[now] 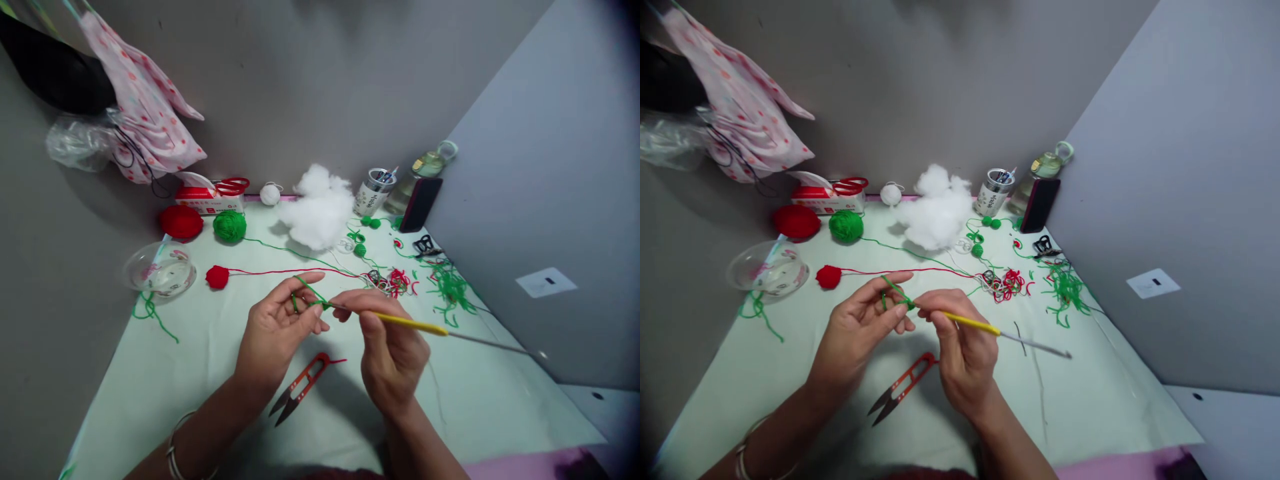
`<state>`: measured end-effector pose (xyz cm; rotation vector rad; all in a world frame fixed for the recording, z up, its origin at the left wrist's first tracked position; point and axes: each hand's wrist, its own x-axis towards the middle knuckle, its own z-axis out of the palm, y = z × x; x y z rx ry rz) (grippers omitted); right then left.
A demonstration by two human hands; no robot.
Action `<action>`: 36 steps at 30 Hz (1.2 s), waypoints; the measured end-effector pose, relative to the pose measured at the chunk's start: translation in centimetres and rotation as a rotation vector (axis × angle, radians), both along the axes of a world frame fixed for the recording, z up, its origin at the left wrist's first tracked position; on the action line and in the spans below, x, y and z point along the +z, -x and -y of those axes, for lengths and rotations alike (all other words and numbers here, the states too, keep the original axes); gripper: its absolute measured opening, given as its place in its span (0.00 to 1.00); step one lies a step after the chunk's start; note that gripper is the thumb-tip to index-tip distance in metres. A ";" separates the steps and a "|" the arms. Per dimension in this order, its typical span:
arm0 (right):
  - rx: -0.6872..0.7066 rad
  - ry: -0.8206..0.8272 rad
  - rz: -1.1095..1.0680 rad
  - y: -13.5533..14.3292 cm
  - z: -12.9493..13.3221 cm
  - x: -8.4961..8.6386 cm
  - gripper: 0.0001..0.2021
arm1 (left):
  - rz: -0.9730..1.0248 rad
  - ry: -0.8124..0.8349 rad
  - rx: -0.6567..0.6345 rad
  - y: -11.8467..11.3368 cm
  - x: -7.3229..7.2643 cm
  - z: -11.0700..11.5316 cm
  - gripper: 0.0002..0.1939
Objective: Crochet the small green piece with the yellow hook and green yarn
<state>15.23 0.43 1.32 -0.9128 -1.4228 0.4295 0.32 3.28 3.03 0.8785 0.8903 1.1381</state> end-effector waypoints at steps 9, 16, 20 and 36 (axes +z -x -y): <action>-0.244 -0.174 0.512 0.3 0.4 -0.9 0.15 | 0.247 0.183 -0.115 -0.1 -0.2 0.2 0.24; 0.017 0.098 -0.275 0.2 -0.7 0.2 0.11 | 0.370 0.253 -0.204 0.5 0.3 -0.2 0.17; 0.022 0.109 -0.155 0.5 -0.8 0.1 0.10 | 0.271 0.146 -0.187 0.0 -0.1 0.3 0.21; 0.103 0.254 -0.282 -0.4 -1.1 -0.5 0.07 | 0.316 0.184 -0.178 -0.1 -0.4 -0.3 0.15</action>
